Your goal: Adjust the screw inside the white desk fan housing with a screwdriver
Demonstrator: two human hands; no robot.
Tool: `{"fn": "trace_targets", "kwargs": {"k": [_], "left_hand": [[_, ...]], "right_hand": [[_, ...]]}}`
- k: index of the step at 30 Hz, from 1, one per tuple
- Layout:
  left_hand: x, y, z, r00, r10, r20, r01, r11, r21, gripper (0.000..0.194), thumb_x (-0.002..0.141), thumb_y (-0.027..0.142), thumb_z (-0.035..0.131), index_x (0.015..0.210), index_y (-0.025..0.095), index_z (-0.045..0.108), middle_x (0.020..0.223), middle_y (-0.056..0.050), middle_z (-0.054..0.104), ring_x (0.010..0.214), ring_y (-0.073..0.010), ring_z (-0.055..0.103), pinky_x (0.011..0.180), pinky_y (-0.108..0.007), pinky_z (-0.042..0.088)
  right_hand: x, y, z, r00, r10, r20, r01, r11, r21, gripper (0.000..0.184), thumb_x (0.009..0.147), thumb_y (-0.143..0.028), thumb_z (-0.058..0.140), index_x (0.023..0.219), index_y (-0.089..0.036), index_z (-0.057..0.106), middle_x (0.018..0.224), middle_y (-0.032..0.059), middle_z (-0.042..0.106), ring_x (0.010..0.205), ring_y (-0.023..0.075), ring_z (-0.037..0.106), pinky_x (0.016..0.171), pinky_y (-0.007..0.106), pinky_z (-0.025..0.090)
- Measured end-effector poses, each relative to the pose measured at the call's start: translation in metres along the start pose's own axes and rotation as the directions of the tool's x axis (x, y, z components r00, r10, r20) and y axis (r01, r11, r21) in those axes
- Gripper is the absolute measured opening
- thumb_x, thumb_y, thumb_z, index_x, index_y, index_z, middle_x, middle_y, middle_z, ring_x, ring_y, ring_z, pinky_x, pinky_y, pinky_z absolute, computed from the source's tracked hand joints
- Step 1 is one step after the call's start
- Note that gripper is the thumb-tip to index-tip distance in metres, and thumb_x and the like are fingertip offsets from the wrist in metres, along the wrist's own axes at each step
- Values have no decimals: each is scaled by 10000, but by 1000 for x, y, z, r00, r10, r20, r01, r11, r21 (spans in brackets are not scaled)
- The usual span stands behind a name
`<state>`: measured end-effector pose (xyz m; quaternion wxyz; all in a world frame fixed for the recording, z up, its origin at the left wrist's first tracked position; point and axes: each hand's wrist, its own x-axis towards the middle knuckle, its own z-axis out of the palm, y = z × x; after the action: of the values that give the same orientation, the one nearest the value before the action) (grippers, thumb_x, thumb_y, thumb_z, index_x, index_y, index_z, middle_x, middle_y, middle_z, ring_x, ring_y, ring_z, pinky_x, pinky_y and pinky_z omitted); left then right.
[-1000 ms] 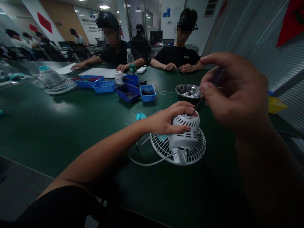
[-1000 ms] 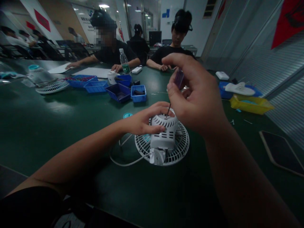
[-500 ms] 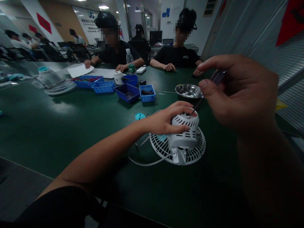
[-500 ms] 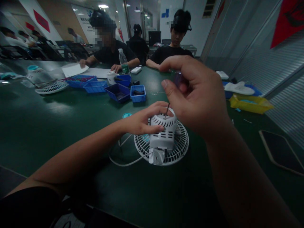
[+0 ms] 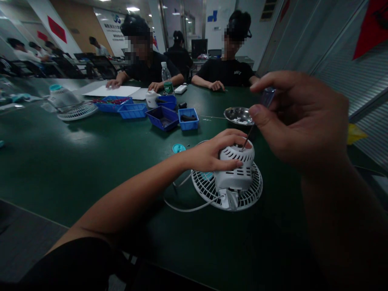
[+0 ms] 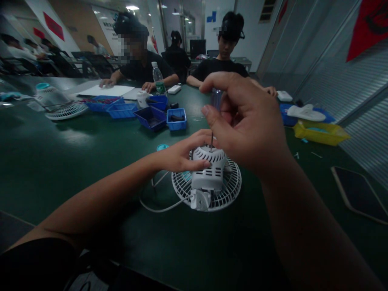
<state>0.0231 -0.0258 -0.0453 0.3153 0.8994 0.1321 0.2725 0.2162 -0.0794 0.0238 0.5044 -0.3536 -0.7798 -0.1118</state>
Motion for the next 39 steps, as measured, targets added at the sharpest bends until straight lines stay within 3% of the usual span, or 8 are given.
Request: {"fn": "trace_targets", "kwargs": {"k": [6, 11, 15, 18, 24, 30, 36, 39], "left_hand": [[0, -1, 0, 1000, -10, -8, 10, 1000, 5, 570, 908, 573, 688, 1348, 215, 634, 1555, -165, 498, 1500, -335, 466, 1283, -512, 392], [-1, -1, 0, 1000, -13, -3, 13, 1000, 9, 565, 917, 566, 677, 1358, 216, 625, 1564, -159, 487, 1484, -329, 480, 1282, -496, 398], [-1, -2, 1, 1000, -4, -6, 4, 1000, -6, 562, 915, 561, 682, 1348, 208, 627, 1558, -174, 479, 1471, -350, 486, 1289, -522, 377], [-1, -3, 2, 1000, 5, -10, -5, 1000, -11, 545, 912, 550, 690, 1339, 217, 626, 1551, -172, 483, 1485, -363, 474, 1290, -544, 367], [-2, -3, 3, 1000, 23, -13, -23, 1000, -5, 534, 923, 534, 685, 1334, 198, 622, 1550, -181, 483, 1514, -354, 455, 1302, -520, 364], [-2, -7, 3, 999, 33, -19, -33, 999, -8, 530, 923, 543, 690, 1330, 212, 619, 1546, -178, 484, 1491, -353, 476, 1289, -538, 384], [-2, -6, 3, 1000, 25, -15, -25, 1000, -14, 520, 924, 537, 686, 1333, 224, 611, 1556, -171, 478, 1489, -349, 479, 1281, -546, 394], [-2, -5, 3, 999, 29, -15, -29, 1000, -9, 523, 931, 530, 682, 1330, 200, 613, 1550, -183, 476, 1494, -350, 475, 1286, -537, 388]], "right_hand": [[-2, 1, 0, 1000, -5, 8, 5, 1000, 10, 300, 905, -188, 638, 1176, -277, 732, 795, -22, 581, 639, 74, 489, 524, 231, 354], [0, 1, -1, 999, -41, -5, 41, 999, 17, 179, 898, -229, 685, 1075, -250, 707, 739, -37, 526, 630, 70, 435, 572, 257, 352], [0, -2, -1, 1000, 6, -28, -5, 1000, 29, 153, 903, -219, 708, 1052, -250, 722, 693, -54, 493, 574, 54, 416, 528, 244, 322], [-1, -2, 0, 999, 10, -33, -9, 1000, 26, 172, 905, -169, 646, 1045, -237, 718, 729, -48, 554, 573, 56, 446, 499, 227, 314], [-1, 5, 2, 1000, -1, 4, 0, 991, 131, 319, 879, -87, 516, 1120, -207, 685, 924, -14, 659, 636, 61, 511, 590, 256, 392], [2, 2, -1, 999, -33, -31, 34, 999, 34, 110, 913, -222, 688, 1016, -215, 726, 873, -31, 680, 571, 33, 398, 512, 224, 289], [1, 4, -4, 1000, 11, 5, -12, 998, 62, 349, 905, -106, 579, 1188, -200, 760, 964, 7, 754, 623, 50, 518, 556, 240, 371], [1, 5, -4, 1000, -1, 30, -1, 998, 57, 330, 911, -150, 615, 1204, -207, 757, 957, 13, 754, 631, 59, 524, 565, 243, 381]]}}
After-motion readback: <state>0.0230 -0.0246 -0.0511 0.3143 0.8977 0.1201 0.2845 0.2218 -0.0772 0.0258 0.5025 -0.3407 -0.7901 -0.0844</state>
